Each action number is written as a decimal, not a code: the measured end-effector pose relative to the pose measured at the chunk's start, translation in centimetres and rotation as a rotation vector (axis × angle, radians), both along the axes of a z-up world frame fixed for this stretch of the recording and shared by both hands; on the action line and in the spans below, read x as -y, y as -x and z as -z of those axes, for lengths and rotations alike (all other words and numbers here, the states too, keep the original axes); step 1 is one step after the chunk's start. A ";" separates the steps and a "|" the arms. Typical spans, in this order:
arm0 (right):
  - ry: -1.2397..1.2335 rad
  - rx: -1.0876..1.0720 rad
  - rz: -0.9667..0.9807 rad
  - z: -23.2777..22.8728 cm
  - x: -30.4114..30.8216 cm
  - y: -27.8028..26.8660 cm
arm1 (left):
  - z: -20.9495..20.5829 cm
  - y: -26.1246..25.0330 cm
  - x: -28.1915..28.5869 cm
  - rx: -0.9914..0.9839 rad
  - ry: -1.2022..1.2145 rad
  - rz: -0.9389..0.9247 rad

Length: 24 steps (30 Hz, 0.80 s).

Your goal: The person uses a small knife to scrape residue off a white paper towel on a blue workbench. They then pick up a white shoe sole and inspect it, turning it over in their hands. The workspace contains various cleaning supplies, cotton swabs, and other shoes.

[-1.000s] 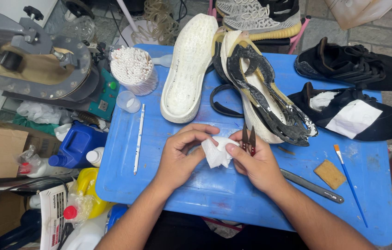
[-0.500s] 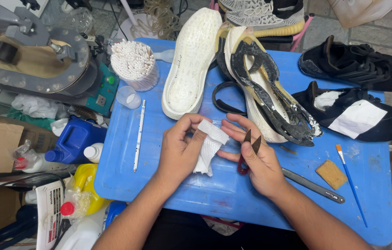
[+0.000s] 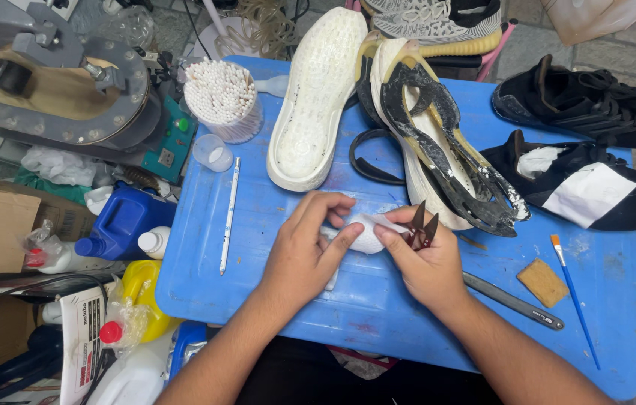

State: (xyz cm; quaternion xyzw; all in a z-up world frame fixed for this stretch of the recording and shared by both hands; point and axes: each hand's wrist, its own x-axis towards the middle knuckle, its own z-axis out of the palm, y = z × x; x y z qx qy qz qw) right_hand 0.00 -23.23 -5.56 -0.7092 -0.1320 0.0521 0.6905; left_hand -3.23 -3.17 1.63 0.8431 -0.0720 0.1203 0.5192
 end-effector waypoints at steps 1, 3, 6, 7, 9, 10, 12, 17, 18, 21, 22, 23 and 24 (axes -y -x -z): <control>-0.027 -0.043 0.010 0.0 0.0 0.0 | -0.2 0.3 -0.2 -0.011 -0.008 -0.031; -0.081 -0.127 0.029 -0.3 0.0 -0.1 | -0.6 1.2 -1.2 -0.136 -0.045 -0.050; -0.174 -0.132 -0.024 -1.3 -0.1 0.0 | -1.1 2.7 -2.5 -0.083 -0.218 0.007; -0.187 -0.123 -0.029 -1.7 -0.2 -0.1 | -1.2 3.0 -2.8 -0.023 -0.296 0.040; -0.210 -0.117 -0.042 -2.1 -0.3 0.1 | -1.1 3.7 -3.0 -0.002 -0.363 0.083; -0.217 -0.106 -0.027 -2.2 -0.4 0.2 | -1.0 3.9 -3.2 0.011 -0.396 0.101; -0.228 -0.083 0.005 -2.3 -0.4 0.3 | -1.1 4.4 -3.5 -0.052 -0.395 0.090; -0.193 0.017 -0.020 -2.0 -0.1 0.5 | -1.1 4.0 -4.6 -0.169 -0.373 0.130; -0.194 0.030 -0.031 -2.0 -0.2 0.5 | -1.0 3.9 -4.9 -0.164 -0.363 0.145; -0.132 0.041 0.025 -2.2 -0.4 0.7 | -0.6 4.3 -6.7 -0.184 -0.189 0.155; -0.056 0.065 0.043 -2.4 -0.4 0.8 | -0.4 4.6 -7.6 -0.195 -0.107 0.157; 0.020 0.089 0.061 -2.6 -0.4 0.9 | 0.0 4.8 -8.6 -0.247 0.005 0.124; 0.096 0.114 0.077 -2.8 -0.4 1.0 | 0.6 5.1 -9.7 -0.296 0.117 0.090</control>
